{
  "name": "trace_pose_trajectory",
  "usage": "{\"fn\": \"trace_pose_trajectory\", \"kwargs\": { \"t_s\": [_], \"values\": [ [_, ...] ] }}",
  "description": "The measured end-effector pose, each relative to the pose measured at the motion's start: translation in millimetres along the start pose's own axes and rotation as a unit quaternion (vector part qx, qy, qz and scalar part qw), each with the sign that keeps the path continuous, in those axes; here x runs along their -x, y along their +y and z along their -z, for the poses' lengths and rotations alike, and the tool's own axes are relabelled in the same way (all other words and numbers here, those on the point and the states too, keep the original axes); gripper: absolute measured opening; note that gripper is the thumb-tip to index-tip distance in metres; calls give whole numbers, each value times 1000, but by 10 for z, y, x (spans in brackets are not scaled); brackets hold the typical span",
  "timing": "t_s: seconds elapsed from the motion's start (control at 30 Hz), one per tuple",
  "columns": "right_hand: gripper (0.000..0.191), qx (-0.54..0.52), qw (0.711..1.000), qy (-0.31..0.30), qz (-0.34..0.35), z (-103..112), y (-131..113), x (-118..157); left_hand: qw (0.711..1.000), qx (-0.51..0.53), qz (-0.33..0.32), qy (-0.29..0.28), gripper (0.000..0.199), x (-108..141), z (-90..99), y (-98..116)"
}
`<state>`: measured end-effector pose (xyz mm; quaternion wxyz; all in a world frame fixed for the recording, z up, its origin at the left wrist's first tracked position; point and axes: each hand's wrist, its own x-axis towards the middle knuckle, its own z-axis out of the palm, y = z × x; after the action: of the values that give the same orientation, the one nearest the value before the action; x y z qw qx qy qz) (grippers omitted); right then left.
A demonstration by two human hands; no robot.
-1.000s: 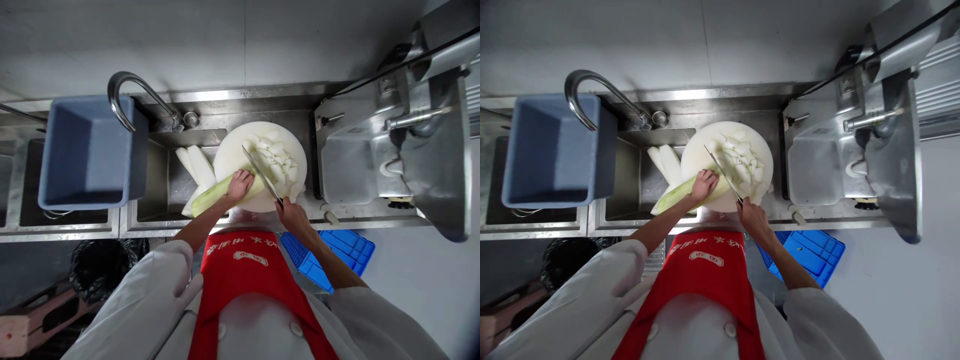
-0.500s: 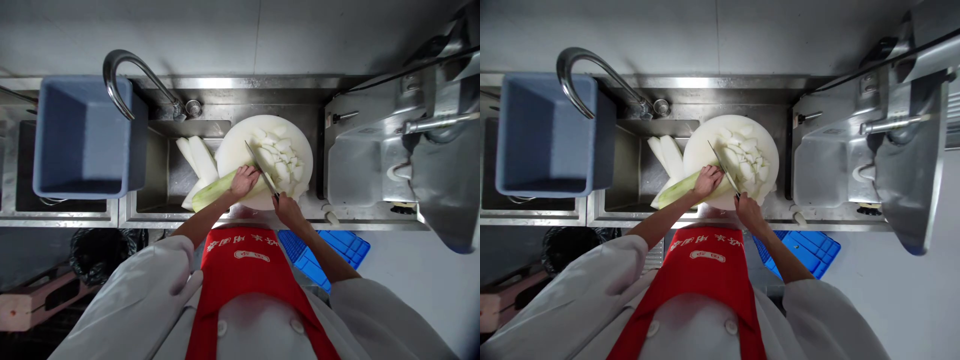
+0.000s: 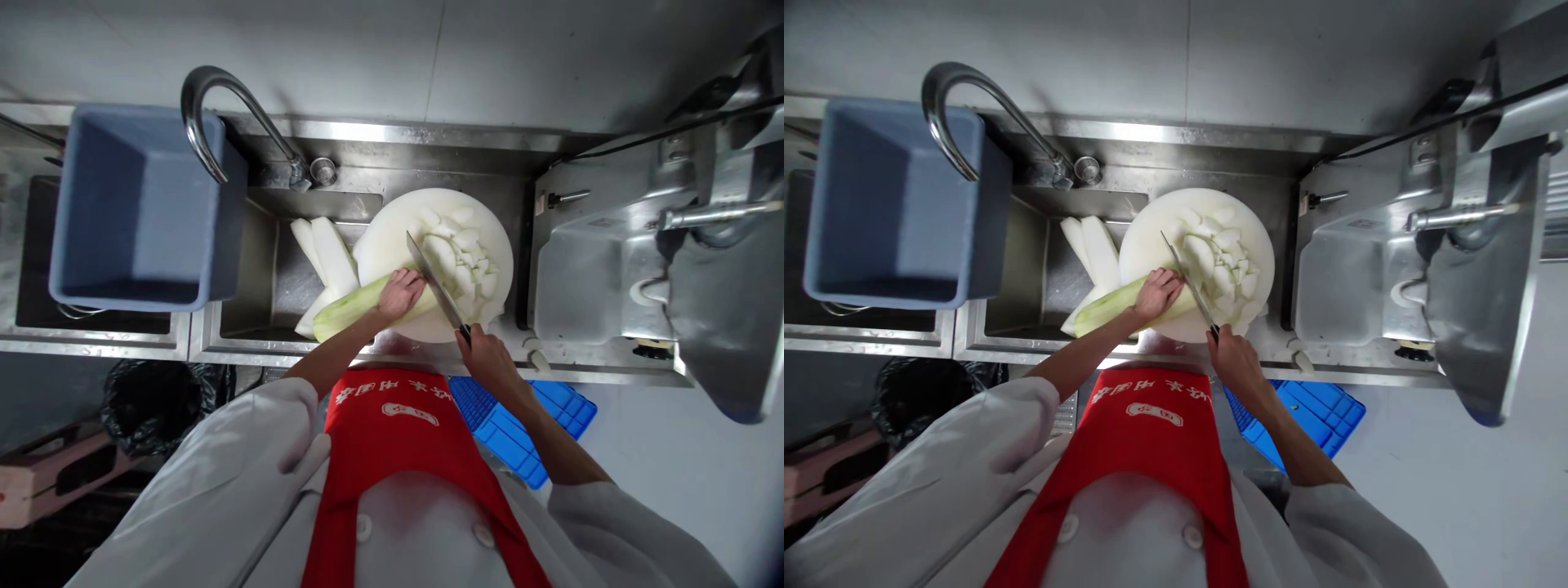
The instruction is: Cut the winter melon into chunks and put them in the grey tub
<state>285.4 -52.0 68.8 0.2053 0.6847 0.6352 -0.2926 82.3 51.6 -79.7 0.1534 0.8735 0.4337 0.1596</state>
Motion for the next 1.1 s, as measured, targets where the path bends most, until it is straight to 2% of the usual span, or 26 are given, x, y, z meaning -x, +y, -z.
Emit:
{"fn": "trace_pose_trajectory", "kwargs": {
  "t_s": [0.07, 0.13, 0.4, 0.5, 0.63, 0.73, 0.83, 0.9, 1.0, 1.1],
  "values": [
    [33, 1, 1000, -16, -5, 20, 42, 110, 1000, 1, 3, -6, 38, -3, 3, 3],
    [33, -3, 1000, -19, -3, 0, 53, 98, 1000, 4, 6, -14, 38, -6, 3, 3],
    [36, -59, 998, 13, 2, -377, -194, -633, 1000, 20, 4, -12, 39, -16, 1, -6],
    [38, -61, 998, 27, 11, -398, -227, -753, 999, 30, 11, -5, 38, -3, 21, -5],
    [37, -44, 998, 32, 20, -248, -173, -629, 1000, 27, 15, -2, 39, 15, 45, 3],
    [38, -20, 999, 33, 7, -125, -80, -341, 1000, 12, 7, -5, 41, 20, 49, 9],
    [38, -1, 1000, 8, 0, -58, 41, -28, 1000, 6, -1, -8, 40, 16, 50, 11],
    [37, 6, 1000, -8, 4, -47, 99, 87, 1000, 8, -2, -11, 38, 12, 51, 11],
    [36, 1, 1000, -9, 13, -98, 76, 12, 1000, 14, 2, -17, 37, 4, 49, 11],
    [35, -18, 1000, 1, 9, -226, -78, -302, 999, 20, 6, -24, 38, -3, 36, 5]
  ]
}}
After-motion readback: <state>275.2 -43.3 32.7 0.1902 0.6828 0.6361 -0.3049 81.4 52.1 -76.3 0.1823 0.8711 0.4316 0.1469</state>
